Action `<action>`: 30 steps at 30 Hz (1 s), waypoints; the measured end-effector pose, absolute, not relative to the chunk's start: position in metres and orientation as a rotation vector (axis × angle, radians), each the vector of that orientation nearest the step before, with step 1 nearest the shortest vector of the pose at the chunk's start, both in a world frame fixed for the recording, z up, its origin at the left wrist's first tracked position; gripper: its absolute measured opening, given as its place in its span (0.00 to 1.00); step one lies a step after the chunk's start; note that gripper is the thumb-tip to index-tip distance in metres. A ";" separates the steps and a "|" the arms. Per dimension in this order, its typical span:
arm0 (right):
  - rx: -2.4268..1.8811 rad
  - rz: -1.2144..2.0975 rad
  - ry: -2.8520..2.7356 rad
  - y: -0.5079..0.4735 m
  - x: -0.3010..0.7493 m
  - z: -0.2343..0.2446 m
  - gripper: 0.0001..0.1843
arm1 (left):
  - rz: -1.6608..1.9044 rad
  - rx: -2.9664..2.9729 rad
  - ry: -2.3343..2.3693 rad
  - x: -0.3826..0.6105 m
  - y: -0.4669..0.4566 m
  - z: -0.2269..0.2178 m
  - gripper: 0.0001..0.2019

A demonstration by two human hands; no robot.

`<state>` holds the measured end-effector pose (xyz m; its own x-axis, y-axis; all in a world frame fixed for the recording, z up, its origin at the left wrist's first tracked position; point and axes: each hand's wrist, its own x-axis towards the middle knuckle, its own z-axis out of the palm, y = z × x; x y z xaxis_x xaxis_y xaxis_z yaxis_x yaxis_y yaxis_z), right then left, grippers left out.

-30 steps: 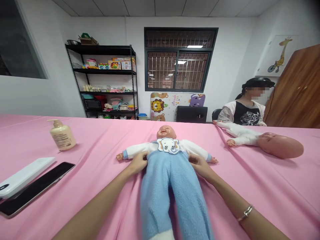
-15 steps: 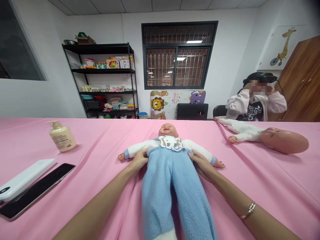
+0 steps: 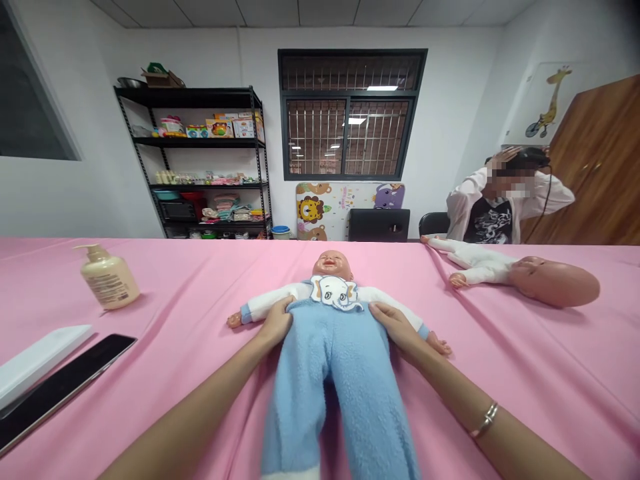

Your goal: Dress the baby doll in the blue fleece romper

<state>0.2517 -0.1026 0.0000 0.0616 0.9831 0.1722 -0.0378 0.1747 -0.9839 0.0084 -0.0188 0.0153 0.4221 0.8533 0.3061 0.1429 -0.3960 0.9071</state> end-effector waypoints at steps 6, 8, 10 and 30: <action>-1.054 1.064 -1.085 -0.081 0.265 -0.013 0.23 | 0.949 1.927 0.846 0.006 -0.002 0.010 0.10; -1.015 1.091 -1.029 -0.078 0.263 -0.019 0.22 | 0.879 1.947 0.824 0.003 -0.001 0.008 0.08; -1.019 1.114 -1.012 -0.078 0.263 -0.022 0.22 | 0.819 1.942 0.812 -0.001 0.000 0.008 0.07; -1.107 1.297 -1.379 -0.107 0.279 0.005 0.17 | 0.788 1.587 0.771 -0.026 -0.018 0.038 0.13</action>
